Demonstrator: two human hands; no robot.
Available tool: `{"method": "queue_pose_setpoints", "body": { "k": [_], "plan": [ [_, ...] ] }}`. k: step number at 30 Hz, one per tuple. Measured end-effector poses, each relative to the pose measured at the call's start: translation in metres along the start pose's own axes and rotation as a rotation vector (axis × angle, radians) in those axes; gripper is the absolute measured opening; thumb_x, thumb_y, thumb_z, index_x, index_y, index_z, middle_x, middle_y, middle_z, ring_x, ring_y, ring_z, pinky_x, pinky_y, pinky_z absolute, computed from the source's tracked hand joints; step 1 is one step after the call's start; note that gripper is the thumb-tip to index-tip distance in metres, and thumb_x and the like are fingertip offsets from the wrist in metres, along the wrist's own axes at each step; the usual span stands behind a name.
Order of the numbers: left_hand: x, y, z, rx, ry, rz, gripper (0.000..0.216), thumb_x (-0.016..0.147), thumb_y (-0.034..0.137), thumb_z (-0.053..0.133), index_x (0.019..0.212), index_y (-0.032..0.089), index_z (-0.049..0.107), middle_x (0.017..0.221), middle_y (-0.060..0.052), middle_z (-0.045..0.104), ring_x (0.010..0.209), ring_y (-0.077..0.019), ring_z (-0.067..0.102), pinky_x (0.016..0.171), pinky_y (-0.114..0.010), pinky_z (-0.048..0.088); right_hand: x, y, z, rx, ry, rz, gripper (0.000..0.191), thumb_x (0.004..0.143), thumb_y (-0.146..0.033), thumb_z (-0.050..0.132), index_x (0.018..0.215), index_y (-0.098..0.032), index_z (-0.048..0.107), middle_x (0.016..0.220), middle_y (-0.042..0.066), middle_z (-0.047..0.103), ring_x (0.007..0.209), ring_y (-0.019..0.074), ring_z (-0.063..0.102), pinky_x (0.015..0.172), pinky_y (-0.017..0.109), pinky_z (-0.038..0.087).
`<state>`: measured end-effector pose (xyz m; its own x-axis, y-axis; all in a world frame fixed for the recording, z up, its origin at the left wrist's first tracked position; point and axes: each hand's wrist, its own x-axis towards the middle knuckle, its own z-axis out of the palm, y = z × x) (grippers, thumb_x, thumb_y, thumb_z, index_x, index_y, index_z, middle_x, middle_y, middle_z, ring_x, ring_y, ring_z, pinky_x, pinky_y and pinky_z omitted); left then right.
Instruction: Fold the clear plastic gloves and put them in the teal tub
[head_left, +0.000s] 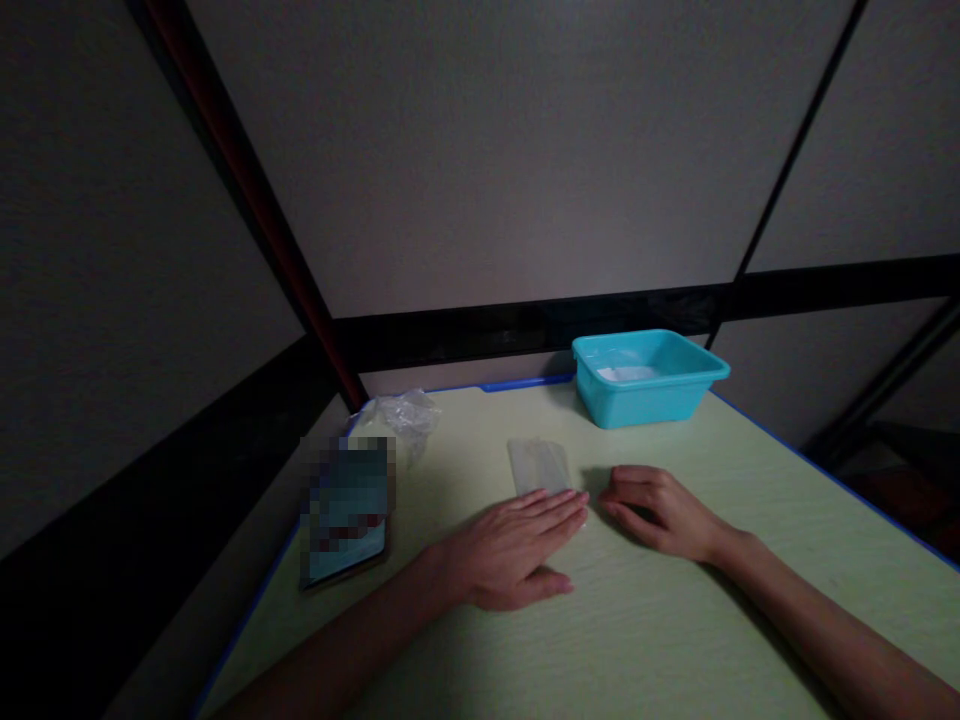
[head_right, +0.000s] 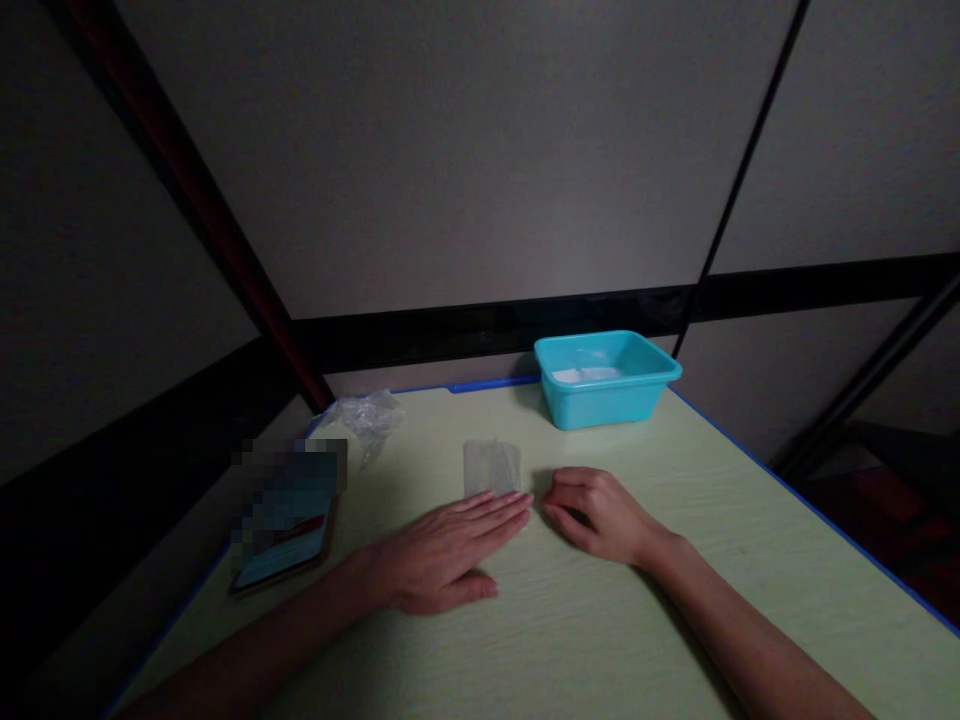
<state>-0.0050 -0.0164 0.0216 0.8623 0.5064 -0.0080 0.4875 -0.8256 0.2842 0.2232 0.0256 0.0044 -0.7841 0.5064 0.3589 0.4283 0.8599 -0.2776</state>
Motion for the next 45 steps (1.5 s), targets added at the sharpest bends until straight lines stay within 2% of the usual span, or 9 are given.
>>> {"method": "queue_pose_setpoints", "body": {
  "k": [11,16,21,27,30,33,36,40,45],
  "plan": [
    [0.000,0.008,0.002,0.003,0.004,0.007,0.062,0.085,0.044,0.035,0.134,0.013,0.014,0.141,-0.007,0.010,0.128,-0.0192,0.010,0.106,-0.032,0.010,0.000,0.002,-0.001,0.003,-0.002,0.048,0.031,0.089,-0.024,0.032,0.074,-0.015,0.057,0.066,0.005,0.050,0.064,0.0144,0.048,0.059,0.026,0.037],
    [0.002,0.016,0.006,0.006,-0.004,0.027,0.064,0.084,0.046,0.034,0.134,0.012,0.013,0.141,-0.007,0.009,0.128,-0.0196,0.009,0.106,-0.032,0.007,-0.001,0.000,-0.001,0.083,0.023,0.061,0.028,0.088,-0.024,0.033,0.076,-0.015,0.056,0.067,0.004,0.050,0.064,0.0144,0.048,0.059,0.026,0.037],
    [0.001,0.017,0.007,0.006,-0.007,0.008,0.066,0.083,0.048,0.034,0.134,0.011,0.014,0.141,-0.008,0.011,0.128,-0.0200,0.008,0.105,-0.033,0.008,0.002,-0.008,0.000,0.200,0.045,0.046,0.024,0.088,-0.024,0.034,0.086,-0.015,0.056,0.076,0.007,0.054,0.071,0.0153,0.051,0.064,0.027,0.040],
    [0.000,0.015,0.009,0.013,0.022,0.008,0.068,0.082,0.051,0.033,0.133,0.009,0.015,0.141,-0.010,0.011,0.128,-0.0215,0.008,0.106,-0.034,0.008,0.001,-0.007,-0.001,0.231,0.066,0.063,0.025,0.088,-0.024,0.035,0.089,-0.014,0.058,0.079,0.009,0.057,0.074,0.0165,0.053,0.066,0.028,0.043],
    [0.001,0.015,0.010,0.007,0.027,0.010,0.069,0.082,0.053,0.032,0.133,0.009,0.015,0.140,-0.011,0.013,0.128,-0.0229,0.010,0.105,-0.035,0.010,0.001,-0.009,-0.004,0.273,0.078,0.059,0.027,0.089,-0.025,0.034,0.097,-0.014,0.057,0.090,0.010,0.059,0.084,0.0177,0.054,0.074,0.030,0.044],
    [0.001,0.016,0.010,0.018,0.044,0.004,0.069,0.081,0.054,0.035,0.131,0.008,0.020,0.138,-0.014,0.022,0.126,-0.0244,0.018,0.104,-0.036,0.012,0.006,-0.020,-0.008,0.328,-0.007,0.030,0.033,0.089,-0.026,0.032,0.116,-0.015,0.048,0.113,0.010,0.054,0.106,0.0187,0.047,0.089,0.034,0.039],
    [0.002,0.017,0.012,0.032,0.092,-0.005,0.065,0.077,0.051,0.045,0.127,0.012,0.030,0.132,-0.012,0.035,0.122,-0.0237,0.028,0.103,-0.035,0.017,0.017,-0.034,-0.009,0.375,-0.190,-0.069,0.042,0.090,-0.028,0.030,0.129,-0.015,0.032,0.131,0.009,0.038,0.120,0.0180,0.033,0.099,0.036,0.028],
    [0.002,0.017,0.014,0.024,0.151,0.022,0.054,0.073,0.047,0.054,0.119,0.023,0.041,0.128,-0.005,0.041,0.119,-0.0233,0.034,0.101,-0.034,0.021,0.036,-0.040,-0.003,0.372,-0.379,-0.193,0.050,0.090,-0.033,0.031,0.134,-0.013,0.020,0.138,0.009,0.024,0.126,0.0167,0.021,0.104,0.034,0.018],
    [0.001,0.016,0.018,0.009,0.113,-0.053,0.063,0.071,0.053,0.051,0.120,0.015,0.039,0.122,-0.011,0.047,0.111,-0.0261,0.043,0.096,-0.035,0.029,0.057,-0.020,0.012,0.307,-0.485,-0.186,0.051,0.090,-0.036,0.028,0.135,-0.016,0.014,0.139,0.007,0.020,0.127,0.0161,0.013,0.104,0.035,0.013]
  ]
}}
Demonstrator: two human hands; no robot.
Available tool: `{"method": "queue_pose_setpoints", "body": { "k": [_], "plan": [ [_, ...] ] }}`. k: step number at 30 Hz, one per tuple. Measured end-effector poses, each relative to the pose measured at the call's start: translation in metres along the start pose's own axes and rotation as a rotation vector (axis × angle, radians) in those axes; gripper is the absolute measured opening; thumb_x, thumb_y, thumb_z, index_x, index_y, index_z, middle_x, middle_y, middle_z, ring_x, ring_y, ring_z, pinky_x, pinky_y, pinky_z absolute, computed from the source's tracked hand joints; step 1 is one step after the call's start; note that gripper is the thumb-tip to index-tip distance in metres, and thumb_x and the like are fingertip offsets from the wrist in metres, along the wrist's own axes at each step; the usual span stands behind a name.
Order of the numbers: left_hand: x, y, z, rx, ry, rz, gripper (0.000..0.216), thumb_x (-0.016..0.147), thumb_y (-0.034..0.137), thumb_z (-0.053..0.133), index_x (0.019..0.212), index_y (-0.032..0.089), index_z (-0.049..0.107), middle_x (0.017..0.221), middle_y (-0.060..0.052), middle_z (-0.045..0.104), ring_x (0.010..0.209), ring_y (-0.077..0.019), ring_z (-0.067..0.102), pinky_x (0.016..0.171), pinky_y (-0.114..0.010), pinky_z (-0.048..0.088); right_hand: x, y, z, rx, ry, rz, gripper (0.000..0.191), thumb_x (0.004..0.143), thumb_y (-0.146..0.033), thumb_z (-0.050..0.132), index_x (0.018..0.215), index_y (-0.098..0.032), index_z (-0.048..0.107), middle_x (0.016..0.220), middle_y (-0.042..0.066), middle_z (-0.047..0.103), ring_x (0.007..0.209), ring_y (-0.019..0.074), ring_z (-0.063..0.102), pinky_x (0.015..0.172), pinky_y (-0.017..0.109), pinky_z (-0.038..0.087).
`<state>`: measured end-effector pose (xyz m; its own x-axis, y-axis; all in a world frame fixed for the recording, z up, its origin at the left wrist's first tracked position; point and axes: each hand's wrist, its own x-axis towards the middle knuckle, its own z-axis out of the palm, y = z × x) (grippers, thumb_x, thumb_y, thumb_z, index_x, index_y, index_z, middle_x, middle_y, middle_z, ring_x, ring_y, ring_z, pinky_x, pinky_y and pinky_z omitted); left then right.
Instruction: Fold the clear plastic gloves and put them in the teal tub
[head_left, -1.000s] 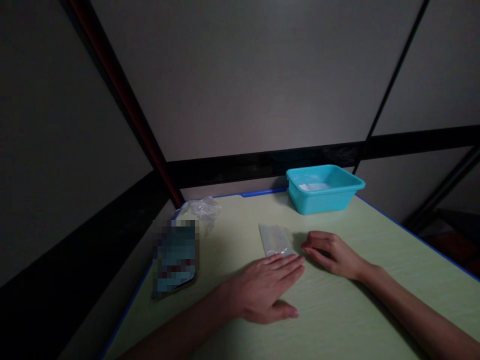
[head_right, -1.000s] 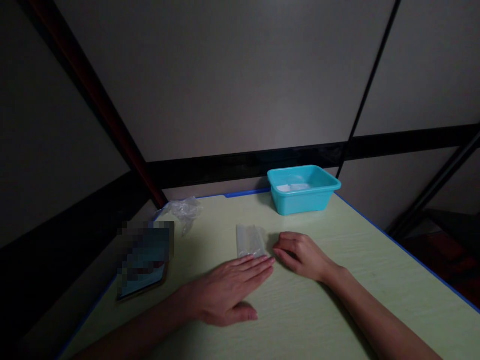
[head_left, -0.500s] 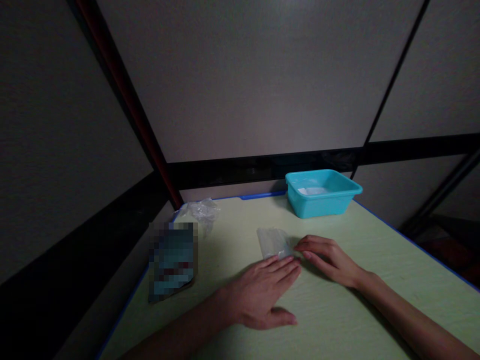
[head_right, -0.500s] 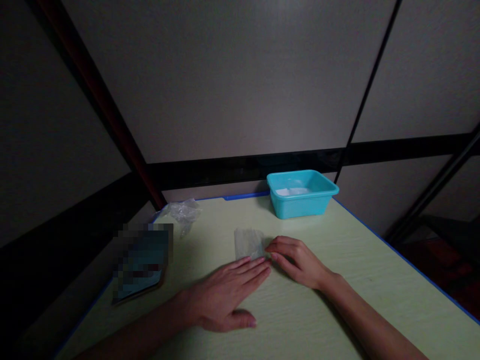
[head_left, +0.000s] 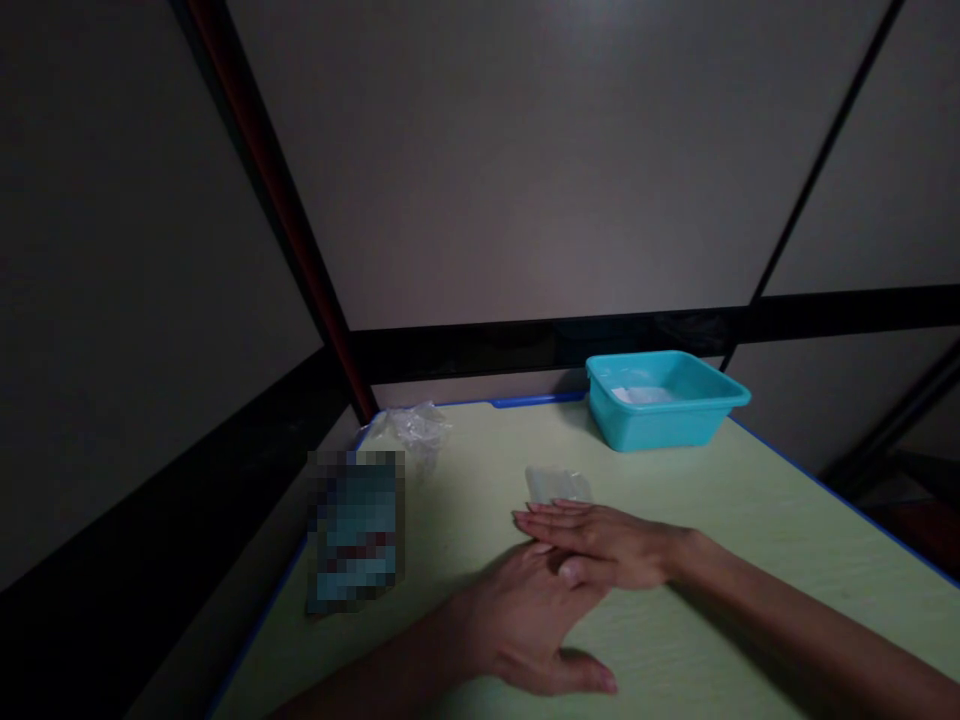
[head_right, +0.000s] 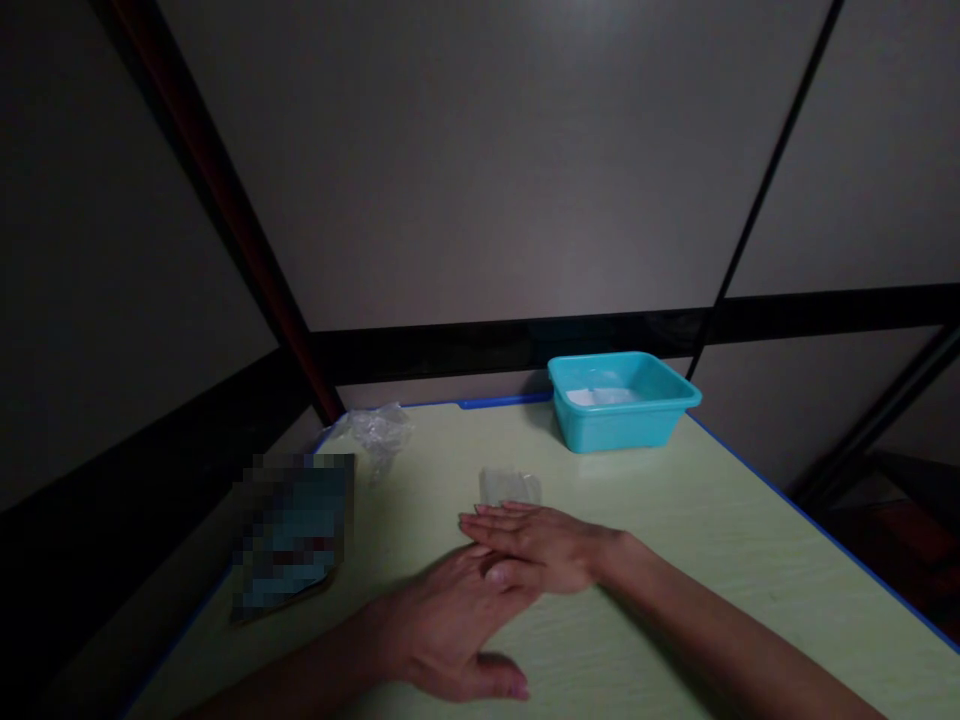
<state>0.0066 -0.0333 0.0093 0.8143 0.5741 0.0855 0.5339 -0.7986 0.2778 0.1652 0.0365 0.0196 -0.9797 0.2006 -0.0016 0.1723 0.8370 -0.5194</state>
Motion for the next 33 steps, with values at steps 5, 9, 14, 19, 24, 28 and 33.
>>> {"method": "queue_pose_setpoints", "body": {
  "k": [5,9,14,19,24,28,33],
  "plan": [
    [0.000,-0.002,0.002,-0.023,0.011,0.030,0.072,0.075,0.053,0.045,0.130,0.012,0.025,0.131,-0.013,0.036,0.118,-0.0266,0.036,0.098,-0.037,0.024,0.015,0.027,-0.003,-0.084,0.021,0.014,0.047,0.091,-0.036,0.026,0.134,-0.020,0.018,0.138,0.003,0.023,0.128,0.0156,0.011,0.104,0.035,0.009],
    [-0.001,-0.001,-0.004,-0.074,-0.019,0.050,0.071,0.078,0.053,0.041,0.132,0.012,0.020,0.138,-0.011,0.022,0.126,-0.0243,0.021,0.102,-0.036,0.017,0.025,0.042,-0.005,-0.181,0.025,0.052,0.051,0.089,-0.039,0.027,0.135,-0.021,0.013,0.139,0.001,0.020,0.128,0.0159,0.011,0.104,0.036,0.008],
    [-0.002,0.000,-0.010,-0.052,-0.037,0.064,0.072,0.079,0.054,0.040,0.133,0.011,0.018,0.140,-0.010,0.014,0.128,-0.0220,0.011,0.104,-0.034,0.012,0.036,0.052,-0.007,-0.263,0.083,0.132,0.056,0.087,-0.045,0.028,0.135,-0.022,0.010,0.140,0.001,0.016,0.128,0.0187,0.010,0.103,0.040,0.007],
    [-0.002,0.000,-0.009,-0.013,-0.050,0.071,0.072,0.080,0.054,0.037,0.133,0.011,0.016,0.140,-0.009,0.013,0.128,-0.0210,0.011,0.105,-0.034,0.011,0.048,0.070,-0.011,-0.239,0.209,0.234,0.053,0.086,-0.046,0.032,0.133,-0.024,0.023,0.140,0.004,0.017,0.127,0.0216,0.013,0.102,0.044,0.009],
    [-0.001,0.000,-0.010,-0.032,-0.072,0.061,0.072,0.080,0.055,0.035,0.134,0.012,0.015,0.141,-0.009,0.012,0.128,-0.0220,0.009,0.105,-0.036,0.011,0.059,0.088,-0.011,-0.127,0.415,0.315,0.055,0.081,-0.046,0.043,0.129,-0.020,0.034,0.137,0.009,0.025,0.125,0.0248,0.022,0.101,0.044,0.015],
    [-0.001,0.000,-0.009,-0.037,-0.084,0.057,0.072,0.080,0.057,0.033,0.134,0.012,0.015,0.141,-0.009,0.011,0.128,-0.0214,0.009,0.105,-0.035,0.010,0.057,0.084,-0.015,-0.073,0.571,0.366,0.055,0.084,-0.045,0.035,0.127,-0.011,0.037,0.131,0.014,0.036,0.120,0.0244,0.032,0.099,0.040,0.024],
    [-0.001,-0.002,-0.009,-0.037,-0.067,0.066,0.074,0.078,0.058,0.036,0.133,0.013,0.017,0.140,-0.009,0.014,0.128,-0.0211,0.011,0.105,-0.035,0.012,0.023,0.039,-0.021,0.025,0.599,0.286,0.047,0.090,-0.041,0.022,0.115,-0.014,0.051,0.118,0.008,0.053,0.108,0.0203,0.047,0.093,0.035,0.035]
  ]
}}
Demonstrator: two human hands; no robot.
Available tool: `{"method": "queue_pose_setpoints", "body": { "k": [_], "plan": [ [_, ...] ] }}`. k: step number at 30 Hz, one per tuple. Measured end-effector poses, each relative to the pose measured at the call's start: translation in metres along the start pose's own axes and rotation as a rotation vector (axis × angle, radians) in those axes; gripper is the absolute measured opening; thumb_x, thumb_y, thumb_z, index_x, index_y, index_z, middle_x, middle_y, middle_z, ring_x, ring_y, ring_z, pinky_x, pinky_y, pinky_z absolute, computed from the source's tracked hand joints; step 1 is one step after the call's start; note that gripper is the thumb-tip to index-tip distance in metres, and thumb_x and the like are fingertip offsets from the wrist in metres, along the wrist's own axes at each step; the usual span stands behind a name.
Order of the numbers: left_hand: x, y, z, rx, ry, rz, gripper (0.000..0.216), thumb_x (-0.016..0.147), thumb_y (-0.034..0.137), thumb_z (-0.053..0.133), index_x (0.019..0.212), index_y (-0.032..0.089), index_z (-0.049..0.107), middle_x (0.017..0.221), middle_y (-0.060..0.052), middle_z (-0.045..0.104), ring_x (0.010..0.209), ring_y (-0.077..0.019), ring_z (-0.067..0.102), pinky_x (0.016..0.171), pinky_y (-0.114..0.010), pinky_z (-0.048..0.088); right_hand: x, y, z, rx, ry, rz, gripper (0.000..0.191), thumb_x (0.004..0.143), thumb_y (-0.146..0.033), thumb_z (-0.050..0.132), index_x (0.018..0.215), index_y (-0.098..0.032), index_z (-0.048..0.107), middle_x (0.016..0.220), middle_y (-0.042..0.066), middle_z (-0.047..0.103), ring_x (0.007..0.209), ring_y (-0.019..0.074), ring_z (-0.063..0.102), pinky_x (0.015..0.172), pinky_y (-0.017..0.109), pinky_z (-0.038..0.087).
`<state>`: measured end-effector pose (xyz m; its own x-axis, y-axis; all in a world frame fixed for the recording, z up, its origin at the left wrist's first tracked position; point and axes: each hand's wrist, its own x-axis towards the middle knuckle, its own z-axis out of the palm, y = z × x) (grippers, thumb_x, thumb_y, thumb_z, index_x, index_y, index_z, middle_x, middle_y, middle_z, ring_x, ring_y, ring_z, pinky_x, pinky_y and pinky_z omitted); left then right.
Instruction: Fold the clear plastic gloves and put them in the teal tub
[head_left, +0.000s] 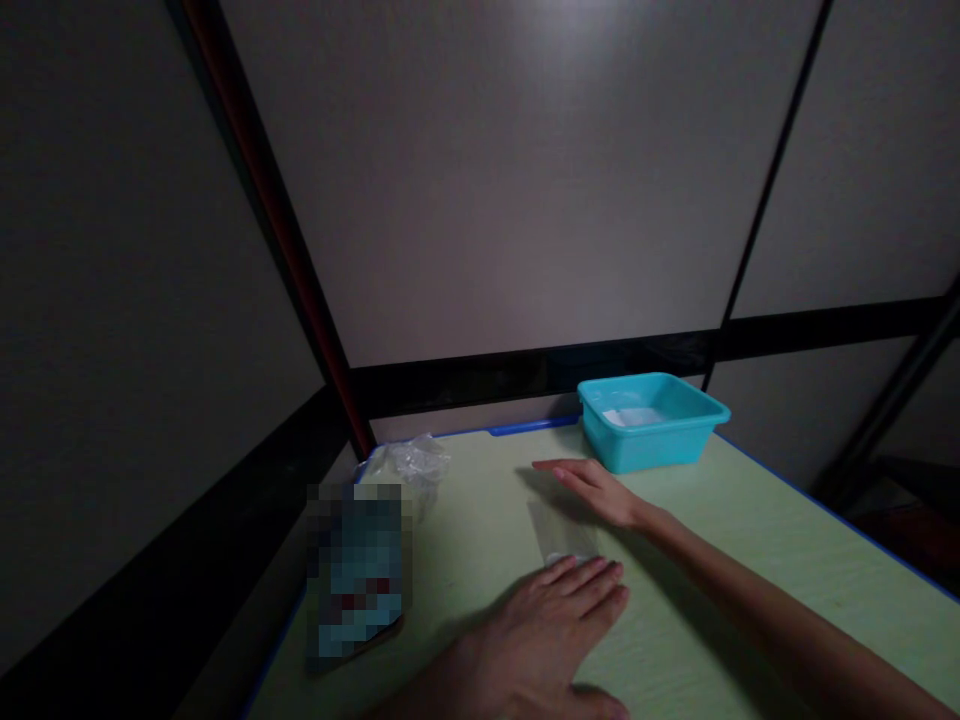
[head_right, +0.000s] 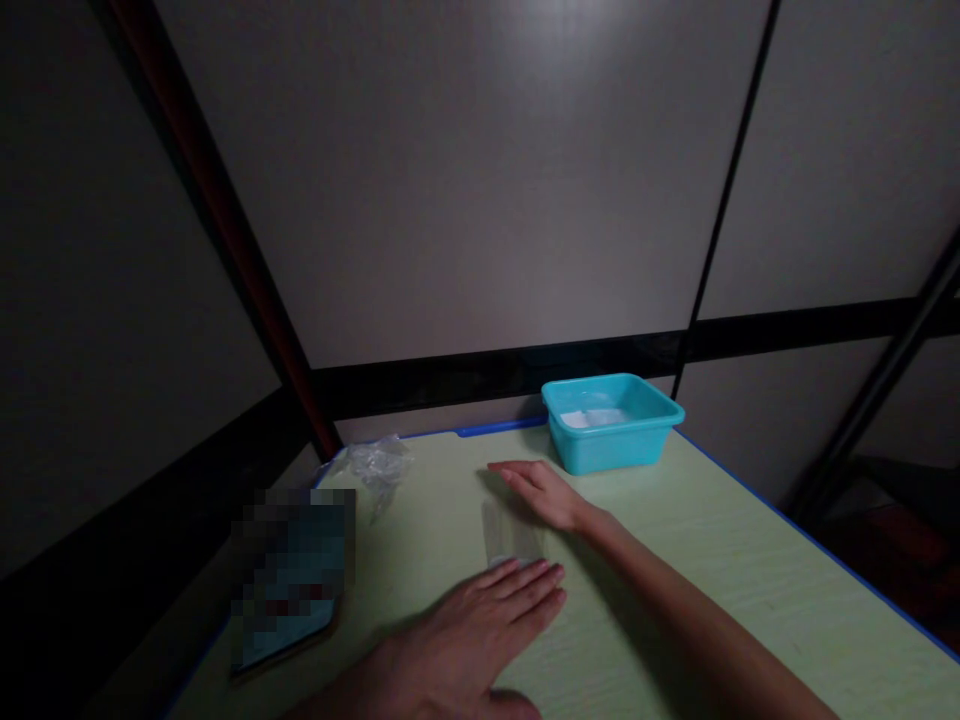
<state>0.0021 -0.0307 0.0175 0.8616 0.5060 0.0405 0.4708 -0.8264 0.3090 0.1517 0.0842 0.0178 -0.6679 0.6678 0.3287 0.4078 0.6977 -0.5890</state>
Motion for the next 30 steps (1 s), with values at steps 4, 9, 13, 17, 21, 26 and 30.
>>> {"method": "queue_pose_setpoints", "body": {
  "k": [4,9,13,17,21,26,30],
  "plan": [
    [0.001,0.001,0.000,-0.007,0.020,-0.008,0.072,0.077,0.057,0.039,0.131,0.012,0.022,0.138,-0.012,0.023,0.126,-0.0243,0.020,0.103,-0.038,0.016,-0.033,-0.030,-0.009,0.180,-0.192,-0.129,0.045,0.090,-0.038,0.024,0.114,-0.012,0.052,0.114,0.009,0.056,0.104,0.0201,0.050,0.090,0.033,0.037],
    [0.002,0.002,0.001,-0.005,0.048,-0.020,0.069,0.076,0.054,0.044,0.130,0.014,0.026,0.133,-0.012,0.033,0.122,-0.0255,0.029,0.101,-0.038,0.019,-0.043,-0.031,0.004,0.195,-0.287,-0.154,0.046,0.091,-0.037,0.022,0.114,-0.012,0.052,0.106,0.010,0.060,0.099,0.0185,0.053,0.087,0.030,0.039],
    [0.001,0.001,0.000,-0.003,0.067,0.002,0.070,0.075,0.052,0.047,0.130,0.014,0.025,0.134,-0.010,0.032,0.122,-0.0243,0.029,0.102,-0.036,0.018,-0.040,-0.023,0.011,0.200,-0.255,-0.183,0.045,0.091,-0.036,0.022,0.112,-0.011,0.053,0.108,0.011,0.058,0.101,0.0175,0.051,0.089,0.029,0.037],
    [0.000,0.001,0.000,-0.001,0.064,0.009,0.070,0.074,0.051,0.049,0.131,0.019,0.025,0.135,-0.008,0.031,0.122,-0.0252,0.028,0.102,-0.037,0.019,-0.040,-0.023,0.011,0.210,-0.247,-0.180,0.046,0.091,-0.037,0.022,0.112,-0.011,0.053,0.112,0.010,0.056,0.104,0.0176,0.050,0.091,0.030,0.036],
    [0.000,0.002,0.000,0.007,0.058,-0.003,0.067,0.075,0.051,0.049,0.131,0.023,0.024,0.136,-0.006,0.029,0.123,-0.0261,0.026,0.102,-0.041,0.017,-0.041,-0.023,0.011,0.219,-0.246,-0.183,0.045,0.091,-0.036,0.023,0.112,-0.012,0.053,0.111,0.010,0.057,0.102,0.0176,0.051,0.090,0.031,0.036],
    [-0.001,0.005,-0.002,-0.008,0.020,0.036,0.065,0.079,0.047,0.046,0.132,0.019,0.022,0.138,-0.007,0.024,0.126,-0.0244,0.018,0.103,-0.041,0.011,-0.041,-0.019,0.011,0.305,-0.254,-0.119,0.043,0.090,-0.037,0.027,0.114,-0.012,0.053,0.112,0.009,0.057,0.102,0.0182,0.051,0.090,0.032,0.037],
    [-0.001,0.008,-0.006,-0.057,0.000,0.161,0.056,0.084,0.037,0.041,0.132,0.015,0.024,0.138,-0.007,0.025,0.127,-0.0186,0.015,0.105,-0.035,0.010,-0.040,-0.013,0.011,0.425,-0.237,-0.032,0.041,0.089,-0.040,0.031,0.113,-0.016,0.053,0.112,0.007,0.057,0.102,0.0191,0.051,0.092,0.036,0.036]
  ]
}}
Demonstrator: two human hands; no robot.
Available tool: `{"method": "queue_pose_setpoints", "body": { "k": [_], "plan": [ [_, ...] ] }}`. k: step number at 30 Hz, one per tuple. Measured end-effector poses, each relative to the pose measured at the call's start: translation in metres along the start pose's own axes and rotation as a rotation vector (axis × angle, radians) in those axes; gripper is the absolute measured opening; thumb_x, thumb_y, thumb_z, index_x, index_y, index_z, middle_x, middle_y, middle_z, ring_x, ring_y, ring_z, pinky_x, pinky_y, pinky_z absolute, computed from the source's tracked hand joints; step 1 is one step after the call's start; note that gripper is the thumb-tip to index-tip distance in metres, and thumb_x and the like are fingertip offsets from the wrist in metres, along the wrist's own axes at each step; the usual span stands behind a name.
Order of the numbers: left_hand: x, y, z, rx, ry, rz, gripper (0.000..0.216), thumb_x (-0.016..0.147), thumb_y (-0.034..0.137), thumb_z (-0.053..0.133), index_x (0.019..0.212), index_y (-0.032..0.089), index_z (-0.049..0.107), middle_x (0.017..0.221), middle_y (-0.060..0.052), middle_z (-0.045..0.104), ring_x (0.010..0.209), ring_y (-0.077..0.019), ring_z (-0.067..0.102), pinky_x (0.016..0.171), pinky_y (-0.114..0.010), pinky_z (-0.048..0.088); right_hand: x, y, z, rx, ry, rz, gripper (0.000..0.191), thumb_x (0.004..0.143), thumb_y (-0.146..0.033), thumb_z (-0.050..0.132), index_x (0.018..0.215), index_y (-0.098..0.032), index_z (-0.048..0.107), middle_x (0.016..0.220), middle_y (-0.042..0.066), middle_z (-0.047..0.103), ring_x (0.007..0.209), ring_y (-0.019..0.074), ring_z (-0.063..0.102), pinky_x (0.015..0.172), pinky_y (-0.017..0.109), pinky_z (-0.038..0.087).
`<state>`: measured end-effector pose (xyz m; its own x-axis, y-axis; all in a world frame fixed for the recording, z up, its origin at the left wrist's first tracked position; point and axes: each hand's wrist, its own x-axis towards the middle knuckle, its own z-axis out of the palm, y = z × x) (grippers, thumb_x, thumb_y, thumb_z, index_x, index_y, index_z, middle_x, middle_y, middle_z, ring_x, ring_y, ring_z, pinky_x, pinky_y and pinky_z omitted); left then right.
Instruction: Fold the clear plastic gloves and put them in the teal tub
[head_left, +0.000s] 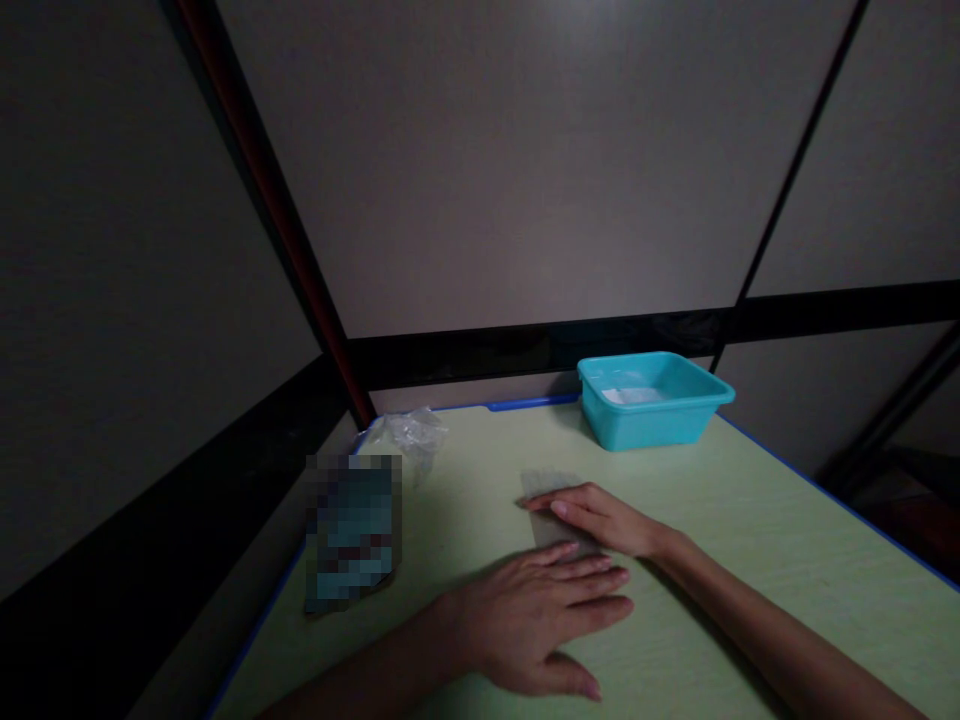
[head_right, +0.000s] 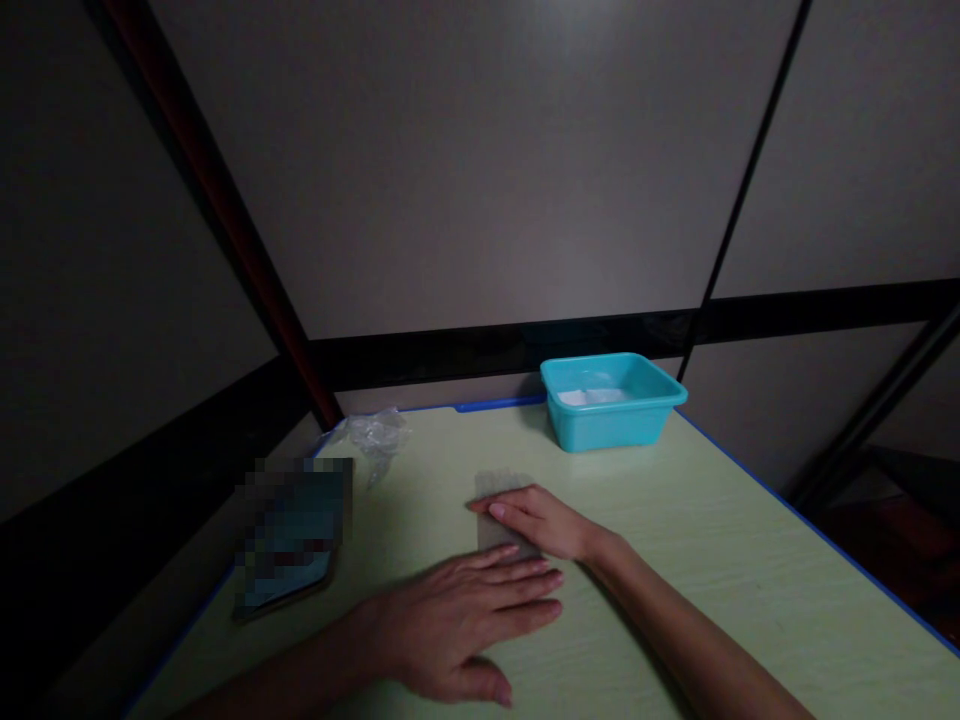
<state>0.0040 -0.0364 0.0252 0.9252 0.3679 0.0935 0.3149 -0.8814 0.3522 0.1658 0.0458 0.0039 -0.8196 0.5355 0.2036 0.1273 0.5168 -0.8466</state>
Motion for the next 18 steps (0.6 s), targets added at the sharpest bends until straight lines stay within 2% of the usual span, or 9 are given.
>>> {"method": "queue_pose_setpoints", "body": {
  "k": [3,5,7,9,11,14,18],
  "plan": [
    [-0.001,-0.006,0.003,-0.058,0.105,0.042,0.053,0.081,0.035,0.046,0.128,0.015,0.031,0.135,-0.007,0.030,0.124,-0.0190,0.025,0.103,-0.033,0.019,-0.002,0.002,-0.002,0.110,0.157,0.002,0.037,0.086,-0.040,0.038,0.106,-0.016,0.058,0.108,0.007,0.059,0.100,0.0200,0.053,0.089,0.038,0.037],
    [-0.003,-0.016,0.006,-0.085,0.310,-0.056,0.042,0.080,0.029,0.047,0.120,0.016,0.042,0.126,-0.008,0.044,0.115,-0.0187,0.040,0.097,-0.032,0.030,-0.008,0.000,-0.005,0.109,0.272,-0.049,0.031,0.083,-0.038,0.045,0.098,-0.017,0.061,0.102,0.008,0.061,0.095,0.0202,0.054,0.085,0.037,0.040],
    [-0.005,-0.029,0.010,-0.074,0.550,-0.245,0.026,0.080,0.020,0.045,0.103,0.016,0.054,0.105,-0.007,0.059,0.098,-0.0167,0.053,0.087,-0.030,0.040,-0.015,-0.007,-0.011,-0.003,0.275,-0.115,0.024,0.080,-0.035,0.051,0.088,-0.016,0.064,0.094,0.008,0.062,0.088,0.0189,0.056,0.079,0.033,0.043],
    [-0.007,-0.041,0.012,-0.033,0.662,-0.369,0.017,0.078,0.015,0.045,0.089,0.015,0.058,0.087,-0.006,0.063,0.083,-0.0156,0.057,0.077,-0.029,0.044,-0.024,-0.017,-0.017,-0.199,0.161,-0.146,0.020,0.080,-0.030,0.051,0.079,-0.015,0.065,0.085,0.008,0.061,0.079,0.0164,0.056,0.072,0.029,0.043],
    [-0.008,-0.048,0.012,0.007,0.690,-0.402,0.013,0.074,0.014,0.048,0.083,0.015,0.059,0.081,-0.006,0.062,0.078,-0.0157,0.057,0.072,-0.028,0.046,-0.031,-0.027,-0.022,-0.386,0.026,-0.140,0.020,0.081,-0.027,0.049,0.075,-0.015,0.064,0.079,0.007,0.059,0.074,0.0148,0.055,0.067,0.026,0.042],
    [-0.008,-0.050,0.010,0.066,0.645,-0.370,0.014,0.070,0.017,0.054,0.084,0.016,0.058,0.083,-0.006,0.061,0.078,-0.0169,0.056,0.071,-0.029,0.045,-0.037,-0.038,-0.026,-0.572,-0.132,-0.141,0.020,0.082,-0.022,0.046,0.075,-0.017,0.064,0.074,0.005,0.059,0.073,0.0148,0.054,0.065,0.026,0.040],
    [-0.008,-0.046,0.009,0.134,0.553,-0.352,0.017,0.068,0.021,0.057,0.085,0.016,0.058,0.085,-0.006,0.061,0.081,-0.0184,0.055,0.073,-0.031,0.044,-0.039,-0.043,-0.025,-0.741,-0.217,-0.127,0.018,0.081,-0.018,0.048,0.072,-0.020,0.064,0.070,0.003,0.060,0.073,0.0154,0.053,0.068,0.027,0.037]
  ]
}}
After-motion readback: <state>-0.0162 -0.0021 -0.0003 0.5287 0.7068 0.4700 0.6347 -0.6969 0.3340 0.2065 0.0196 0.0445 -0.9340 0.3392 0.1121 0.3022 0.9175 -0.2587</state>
